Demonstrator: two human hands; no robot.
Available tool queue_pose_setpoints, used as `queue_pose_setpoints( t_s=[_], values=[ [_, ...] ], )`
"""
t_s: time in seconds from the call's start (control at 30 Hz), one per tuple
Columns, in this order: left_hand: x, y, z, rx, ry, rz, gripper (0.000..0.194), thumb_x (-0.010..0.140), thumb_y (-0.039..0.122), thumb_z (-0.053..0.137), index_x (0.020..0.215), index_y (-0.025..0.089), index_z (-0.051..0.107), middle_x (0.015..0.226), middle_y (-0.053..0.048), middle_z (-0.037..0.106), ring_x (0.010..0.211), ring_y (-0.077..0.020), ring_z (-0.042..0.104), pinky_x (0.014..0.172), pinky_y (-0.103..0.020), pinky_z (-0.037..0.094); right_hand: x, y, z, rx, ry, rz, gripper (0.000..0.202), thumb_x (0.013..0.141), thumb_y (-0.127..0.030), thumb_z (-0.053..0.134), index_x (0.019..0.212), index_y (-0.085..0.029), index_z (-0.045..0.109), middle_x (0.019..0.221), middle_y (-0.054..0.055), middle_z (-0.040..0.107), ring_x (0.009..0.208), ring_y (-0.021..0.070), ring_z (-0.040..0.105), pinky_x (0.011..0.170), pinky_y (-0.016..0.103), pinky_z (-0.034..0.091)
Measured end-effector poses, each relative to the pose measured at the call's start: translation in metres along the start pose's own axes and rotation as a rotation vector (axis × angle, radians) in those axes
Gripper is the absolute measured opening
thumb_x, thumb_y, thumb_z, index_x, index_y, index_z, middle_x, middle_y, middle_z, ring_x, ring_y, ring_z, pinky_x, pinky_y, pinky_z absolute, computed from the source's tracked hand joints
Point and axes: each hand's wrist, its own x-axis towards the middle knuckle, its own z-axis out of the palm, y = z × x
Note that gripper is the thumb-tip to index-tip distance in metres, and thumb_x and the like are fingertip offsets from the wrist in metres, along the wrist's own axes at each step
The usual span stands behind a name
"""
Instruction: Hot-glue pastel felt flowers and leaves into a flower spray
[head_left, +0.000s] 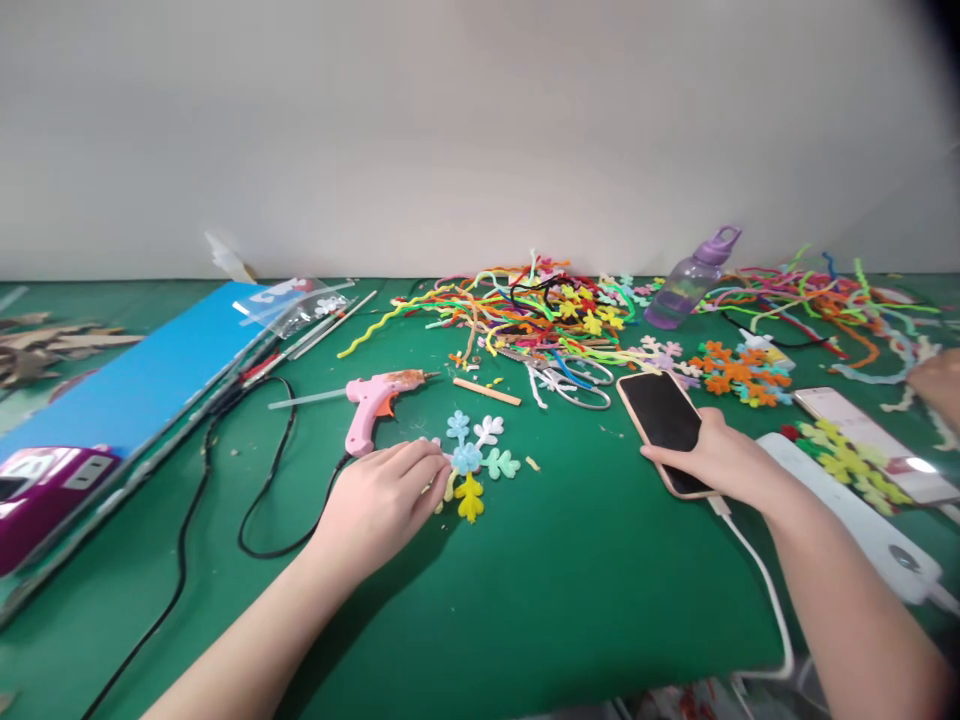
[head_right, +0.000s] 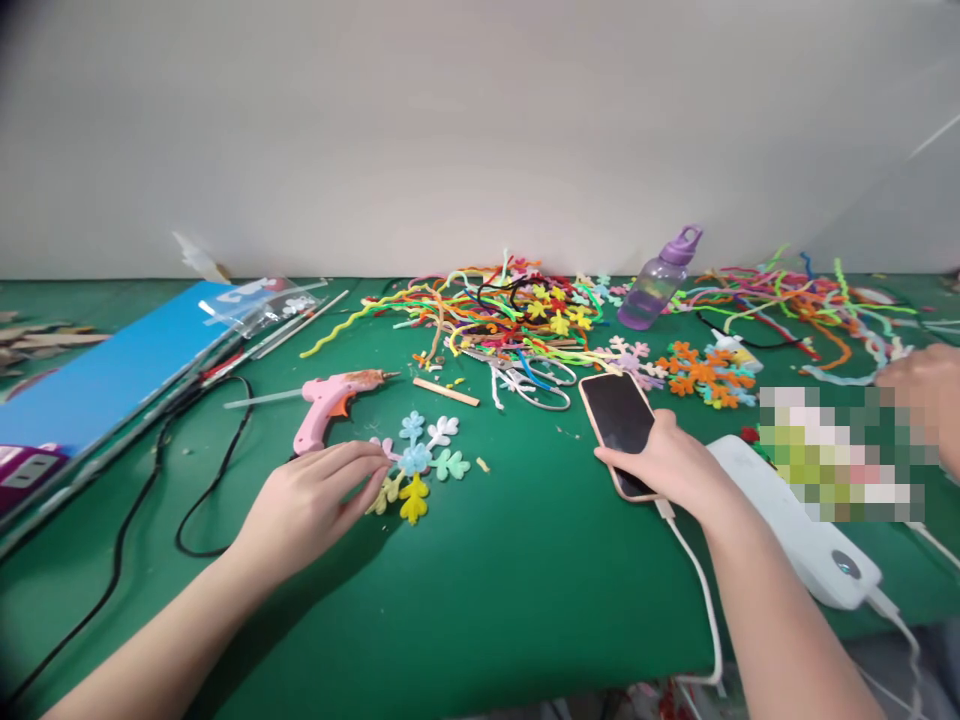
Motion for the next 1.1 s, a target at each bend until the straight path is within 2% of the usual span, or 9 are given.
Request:
queue_pose_setpoints(
  t_s=[0.07, 0.13, 0.2, 0.3, 0.4, 0.57, 0.73, 1.0, 1.1],
  values=[
    [0.000, 0.000, 0.000, -0.001, 0.006, -0.008, 0.014, 0.089, 0.021, 0.052, 0.088, 0.019, 0.066, 0.092, -0.001, 0.071, 0.072, -0.0156, 0.066, 0.065, -0.029, 0.050, 0.005, -0.001, -0.006, 0.049, -0.072, 0.038, 0.087, 0.048, -0.080, 0.062, 0.105, -0.015, 0.052, 0.081, 0.013, 0.067, 0.070, 0.0331, 0.065, 0.058, 0.039, 0.049],
    [-0.001, -0.001, -0.001, -0.004, 0.009, -0.015, 0.014, 0.089, 0.021, 0.052, 0.089, 0.019, 0.066, 0.093, -0.001, 0.071, 0.075, -0.0159, 0.066, 0.067, -0.029, 0.051, 0.007, -0.001, -0.012, 0.202, -0.116, 0.062, 0.074, 0.055, -0.076, 0.062, 0.099, -0.017, 0.056, 0.085, 0.013, 0.069, 0.075, 0.0333, 0.066, 0.063, 0.040, 0.049],
    [-0.001, -0.001, -0.001, -0.008, 0.013, -0.018, 0.014, 0.089, 0.021, 0.052, 0.089, 0.019, 0.066, 0.094, -0.001, 0.071, 0.076, -0.0159, 0.066, 0.068, -0.029, 0.051, 0.008, 0.003, -0.017, 0.507, -0.166, 0.103, 0.056, 0.066, -0.069, 0.060, 0.091, -0.019, 0.062, 0.086, 0.012, 0.070, 0.078, 0.0307, 0.066, 0.067, 0.038, 0.049],
    [-0.001, -0.001, -0.002, -0.009, 0.021, -0.013, 0.015, 0.089, 0.021, 0.052, 0.089, 0.019, 0.066, 0.093, -0.001, 0.071, 0.074, -0.0154, 0.066, 0.067, -0.029, 0.051, 0.009, 0.011, -0.021, 1.076, -0.291, 0.230, 0.034, 0.075, -0.052, 0.063, 0.079, -0.018, 0.066, 0.075, 0.011, 0.070, 0.066, 0.0260, 0.065, 0.060, 0.034, 0.048],
    [0.000, -0.001, -0.002, -0.007, 0.013, -0.010, 0.015, 0.089, 0.021, 0.052, 0.090, 0.019, 0.066, 0.092, -0.001, 0.071, 0.073, -0.0154, 0.066, 0.067, -0.030, 0.052, 0.013, 0.018, -0.019, 1.343, -0.376, 0.337, 0.026, 0.077, -0.043, 0.064, 0.071, -0.018, 0.066, 0.066, 0.010, 0.068, 0.053, 0.0218, 0.062, 0.054, 0.032, 0.046],
    [-0.001, -0.001, -0.001, -0.012, 0.014, -0.013, 0.013, 0.089, 0.021, 0.053, 0.091, 0.019, 0.066, 0.094, -0.001, 0.071, 0.075, -0.0159, 0.067, 0.068, -0.030, 0.052, 0.020, 0.014, -0.008, 1.403, -0.428, 0.442, 0.027, 0.078, -0.042, 0.065, 0.070, -0.016, 0.067, 0.060, 0.010, 0.067, 0.053, 0.0237, 0.063, 0.058, 0.035, 0.048],
    [-0.002, -0.002, 0.001, -0.018, 0.013, -0.019, 0.013, 0.089, 0.021, 0.053, 0.090, 0.019, 0.066, 0.092, -0.001, 0.071, 0.074, -0.0155, 0.067, 0.068, -0.030, 0.052, 0.020, 0.008, -0.007, 1.432, -0.514, 0.459, 0.030, 0.079, -0.042, 0.062, 0.070, -0.015, 0.070, 0.062, 0.013, 0.069, 0.056, 0.0262, 0.066, 0.064, 0.038, 0.050],
    [0.000, -0.001, -0.002, -0.019, 0.002, -0.017, 0.014, 0.089, 0.021, 0.052, 0.091, 0.019, 0.066, 0.094, -0.002, 0.072, 0.075, -0.0161, 0.067, 0.069, -0.029, 0.052, 0.019, 0.008, -0.006, 1.358, -0.496, 0.353, 0.030, 0.078, -0.044, 0.063, 0.072, -0.015, 0.071, 0.068, 0.014, 0.071, 0.063, 0.0271, 0.069, 0.067, 0.038, 0.051],
    [-0.001, -0.001, -0.001, -0.012, 0.007, -0.015, 0.013, 0.088, 0.022, 0.053, 0.090, 0.019, 0.066, 0.095, -0.002, 0.072, 0.076, -0.0167, 0.068, 0.069, -0.030, 0.052, 0.017, 0.006, -0.006, 1.200, -0.454, 0.238, 0.041, 0.081, -0.051, 0.055, 0.082, -0.013, 0.071, 0.079, 0.018, 0.072, 0.073, 0.0297, 0.070, 0.067, 0.040, 0.050]
  ],
)
